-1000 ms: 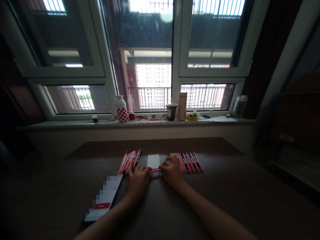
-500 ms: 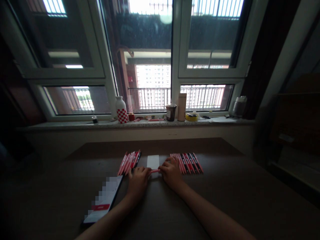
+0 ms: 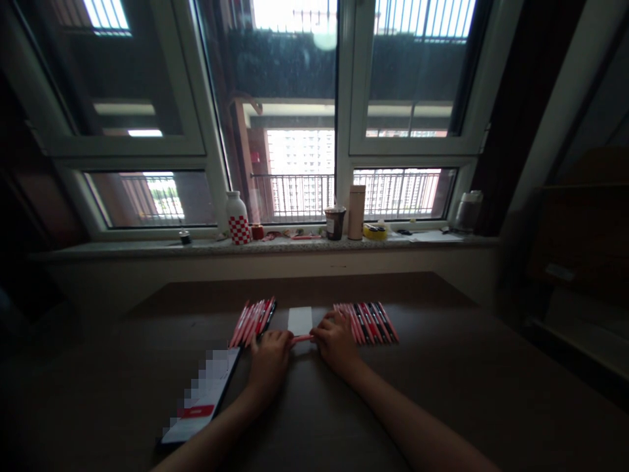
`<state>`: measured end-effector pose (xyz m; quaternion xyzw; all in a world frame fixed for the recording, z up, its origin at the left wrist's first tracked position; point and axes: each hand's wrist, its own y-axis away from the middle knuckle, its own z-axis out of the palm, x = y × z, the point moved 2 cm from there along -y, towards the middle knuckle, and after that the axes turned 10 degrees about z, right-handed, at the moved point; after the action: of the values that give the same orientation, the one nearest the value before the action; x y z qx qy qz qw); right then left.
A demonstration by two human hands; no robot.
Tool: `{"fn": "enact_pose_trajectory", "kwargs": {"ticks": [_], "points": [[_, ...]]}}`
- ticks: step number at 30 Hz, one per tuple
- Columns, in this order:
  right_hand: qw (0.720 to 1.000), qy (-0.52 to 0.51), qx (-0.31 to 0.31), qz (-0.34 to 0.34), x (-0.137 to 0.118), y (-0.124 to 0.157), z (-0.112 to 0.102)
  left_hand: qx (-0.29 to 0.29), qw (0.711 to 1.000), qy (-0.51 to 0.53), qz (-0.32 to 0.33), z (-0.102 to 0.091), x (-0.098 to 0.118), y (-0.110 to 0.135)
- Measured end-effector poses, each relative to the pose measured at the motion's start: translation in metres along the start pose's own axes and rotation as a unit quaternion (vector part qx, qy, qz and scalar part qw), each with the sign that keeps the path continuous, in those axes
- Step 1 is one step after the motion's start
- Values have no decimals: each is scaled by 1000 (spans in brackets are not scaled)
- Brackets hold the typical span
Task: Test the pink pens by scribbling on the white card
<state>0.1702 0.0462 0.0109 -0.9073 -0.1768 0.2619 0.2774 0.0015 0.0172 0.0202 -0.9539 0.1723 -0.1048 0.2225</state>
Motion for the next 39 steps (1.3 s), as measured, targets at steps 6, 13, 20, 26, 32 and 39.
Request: {"fn": "enact_pose_trajectory", "kwargs": {"ticks": [6, 13, 20, 26, 32, 39], "points": [[1000, 20, 2, -2, -1, 0, -1, -2, 1000, -10, 0, 2, -1, 0], [1000, 29, -1, -1, 0, 0, -1, -16, 1000, 17, -1, -2, 0, 0], [1000, 4, 4, 1, 1, 0, 0, -9, 1000, -5, -10, -3, 2, 1], [1000, 8, 1, 6, 2, 0, -1, -3, 1000, -6, -4, 3, -1, 1], [1000, 7, -7, 9, 2, 0, -2, -7, 1000, 30, 1, 3, -3, 1], [1000, 17, -1, 7, 3, 0, -1, 1, 1000, 6, -1, 1, -1, 2]]}}
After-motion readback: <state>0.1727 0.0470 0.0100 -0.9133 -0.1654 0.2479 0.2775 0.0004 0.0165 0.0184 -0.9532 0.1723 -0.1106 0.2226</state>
